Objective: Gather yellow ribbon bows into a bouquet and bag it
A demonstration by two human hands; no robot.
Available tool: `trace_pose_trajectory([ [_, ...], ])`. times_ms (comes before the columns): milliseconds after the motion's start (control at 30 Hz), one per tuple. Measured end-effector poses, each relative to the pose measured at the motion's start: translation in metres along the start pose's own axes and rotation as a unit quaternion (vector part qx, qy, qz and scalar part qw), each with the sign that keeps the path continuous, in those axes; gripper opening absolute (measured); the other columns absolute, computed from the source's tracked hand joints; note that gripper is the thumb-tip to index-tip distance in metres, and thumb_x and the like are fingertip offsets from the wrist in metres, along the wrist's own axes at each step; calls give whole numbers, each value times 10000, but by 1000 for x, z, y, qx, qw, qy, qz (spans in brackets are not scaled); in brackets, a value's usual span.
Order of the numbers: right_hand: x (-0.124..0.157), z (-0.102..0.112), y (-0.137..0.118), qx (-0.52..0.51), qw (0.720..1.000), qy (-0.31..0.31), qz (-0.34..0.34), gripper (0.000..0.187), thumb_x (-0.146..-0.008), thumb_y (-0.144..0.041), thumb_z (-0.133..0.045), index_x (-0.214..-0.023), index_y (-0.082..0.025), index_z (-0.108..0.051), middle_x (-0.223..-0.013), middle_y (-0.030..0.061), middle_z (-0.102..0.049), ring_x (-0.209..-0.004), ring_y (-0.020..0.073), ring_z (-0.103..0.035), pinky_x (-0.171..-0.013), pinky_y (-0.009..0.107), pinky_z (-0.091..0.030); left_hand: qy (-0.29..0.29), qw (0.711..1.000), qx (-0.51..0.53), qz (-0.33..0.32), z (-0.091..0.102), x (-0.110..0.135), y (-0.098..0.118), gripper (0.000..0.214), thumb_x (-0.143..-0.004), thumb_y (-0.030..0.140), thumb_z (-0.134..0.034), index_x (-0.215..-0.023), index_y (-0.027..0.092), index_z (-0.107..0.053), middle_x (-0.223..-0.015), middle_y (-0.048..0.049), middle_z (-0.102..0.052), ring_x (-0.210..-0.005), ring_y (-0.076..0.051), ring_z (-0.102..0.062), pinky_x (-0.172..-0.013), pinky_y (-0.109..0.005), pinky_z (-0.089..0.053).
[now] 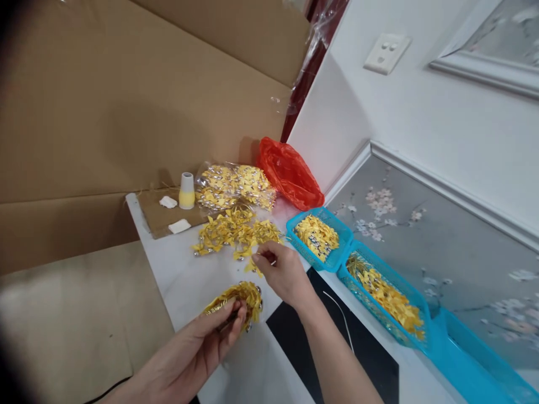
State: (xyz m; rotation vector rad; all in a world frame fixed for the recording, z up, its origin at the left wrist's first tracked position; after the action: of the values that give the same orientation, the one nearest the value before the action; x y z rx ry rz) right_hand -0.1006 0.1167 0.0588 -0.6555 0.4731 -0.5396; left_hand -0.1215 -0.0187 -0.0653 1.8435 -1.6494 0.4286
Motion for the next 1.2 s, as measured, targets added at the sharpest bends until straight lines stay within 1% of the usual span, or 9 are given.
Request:
trace_pose_trajectory([
  [133,41,19,1,-12,997,55,-49,102,-840,-248,-568,-773,-187,-616,-676,-16,-598,-565,107,-518,-515,207,-392,-20,1000,-15,-9,-7,-4,-5,172,-793,-4,-593,-950,0,-664,-976,-205,-695,-798,-182,-702,-728,-232,-593],
  [267,71,12,-22,33,996,77,10,126,-854,-158,-545,-826,-211,-656,-826,17,-644,-739,148,-585,-673,251,-458,-38,999,-31,-8,-13,-5,-11,159,-805,-2,-579,-930,19,-674,-956,-178,-704,-774,-164,-697,-734,-233,-591],
  [400,87,0,-37,107,988,94,62,200,-881,-135,-508,-859,-240,-676,-887,36,-635,-846,195,-555,-774,330,-452,-55,998,-18,-10,-16,-3,-16,174,-817,36,-589,-958,80,-682,-1040,-138,-699,-796,-150,-690,-731,-245,-591],
  [533,90,-8,-40,96,991,63,74,203,-874,-120,-519,-882,-244,-680,-951,37,-629,-895,199,-540,-800,339,-459,-95,995,-15,4,-21,0,-21,189,-834,101,-601,-1006,117,-678,-1113,-119,-677,-886,-165,-673,-781,-281,-576],
  [600,90,-13,-40,53,995,25,75,204,-854,-96,-548,-902,-241,-683,-969,29,-627,-918,181,-545,-822,313,-468,-103,994,-22,23,-21,1,-24,198,-831,106,-606,-1015,120,-677,-1083,-113,-681,-829,-153,-671,-751,-283,-576],
  [733,88,-14,-33,-36,998,-9,59,273,-796,-55,-614,-982,-245,-676,-1061,22,-628,-1005,162,-563,-900,281,-468,-86,995,-19,45,-15,-2,-23,202,-826,102,-610,-1015,117,-680,-934,-75,-690,-656,-107,-635,-628,-250,-559],
  [833,83,-14,-27,-75,996,-8,48,247,-807,-83,-617,-988,-240,-676,-1098,32,-632,-1026,161,-584,-908,275,-476,-67,997,-20,36,-10,-5,-16,173,-823,102,-612,-979,109,-686,-893,-65,-682,-660,-109,-629,-631,-250,-553],
  [1100,65,-31,-34,-42,995,-41,76,246,-848,-99,-553,-1010,-240,-673,-1060,42,-635,-1006,159,-589,-884,273,-487,-64,997,-26,-30,-5,-6,8,205,-813,151,-640,-1011,141,-689,-1083,-93,-663,-815,-136,-638,-748,-261,-550],
  [1200,65,-36,-38,-22,995,-59,78,269,-858,-94,-530,-1016,-261,-670,-1060,34,-628,-998,163,-580,-871,291,-489,-73,996,-37,-36,-5,-5,11,205,-786,115,-660,-985,147,-697,-1040,-90,-672,-816,-144,-636,-766,-272,-546],
])
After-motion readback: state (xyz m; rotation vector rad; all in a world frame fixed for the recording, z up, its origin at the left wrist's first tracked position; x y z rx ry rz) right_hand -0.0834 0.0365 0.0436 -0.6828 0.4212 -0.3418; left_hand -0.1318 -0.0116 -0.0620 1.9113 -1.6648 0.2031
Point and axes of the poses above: each hand's wrist, its own x-axis away from the middle knuckle, its own z-axis out of the back of the hand, y = z × x, the point moved 10 cm from there along -x, towards the middle knuckle
